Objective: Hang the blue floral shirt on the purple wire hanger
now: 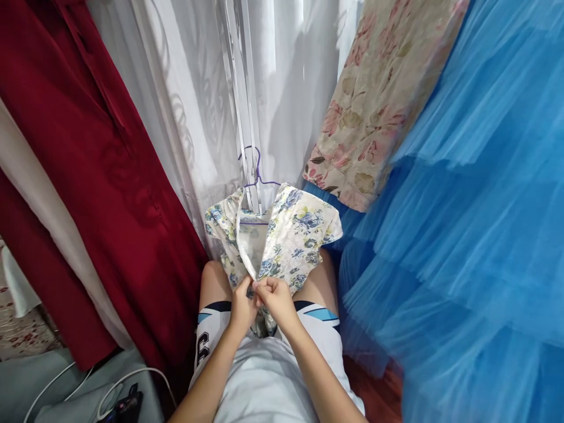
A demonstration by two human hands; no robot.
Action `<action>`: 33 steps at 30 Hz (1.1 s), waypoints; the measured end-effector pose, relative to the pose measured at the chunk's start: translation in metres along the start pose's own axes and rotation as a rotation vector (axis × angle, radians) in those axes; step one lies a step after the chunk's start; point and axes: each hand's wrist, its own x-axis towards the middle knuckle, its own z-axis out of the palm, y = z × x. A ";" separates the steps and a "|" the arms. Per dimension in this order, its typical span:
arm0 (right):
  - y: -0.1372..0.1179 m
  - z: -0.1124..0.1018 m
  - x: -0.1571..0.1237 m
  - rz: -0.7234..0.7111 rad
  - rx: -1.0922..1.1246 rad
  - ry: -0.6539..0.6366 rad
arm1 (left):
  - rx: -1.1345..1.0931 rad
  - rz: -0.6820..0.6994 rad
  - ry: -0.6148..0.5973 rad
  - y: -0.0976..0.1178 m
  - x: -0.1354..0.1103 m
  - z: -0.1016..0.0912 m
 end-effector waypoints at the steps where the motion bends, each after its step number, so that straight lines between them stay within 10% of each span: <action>1: -0.002 -0.002 0.000 0.016 0.047 -0.009 | 0.038 0.016 -0.020 0.002 0.002 0.000; 15: -0.172 -0.015 0.133 -0.189 0.251 0.040 | 0.507 0.174 -0.522 0.019 0.017 -0.040; 19: -0.164 -0.009 0.113 -0.255 0.144 0.038 | 0.181 0.164 -0.406 0.023 0.033 -0.041; 24: -0.161 -0.011 0.091 -0.335 0.080 0.025 | -0.140 0.275 0.054 0.078 0.103 -0.074; 33: -0.138 -0.017 0.102 -0.499 -0.010 0.135 | 0.099 0.625 0.123 0.123 0.170 -0.092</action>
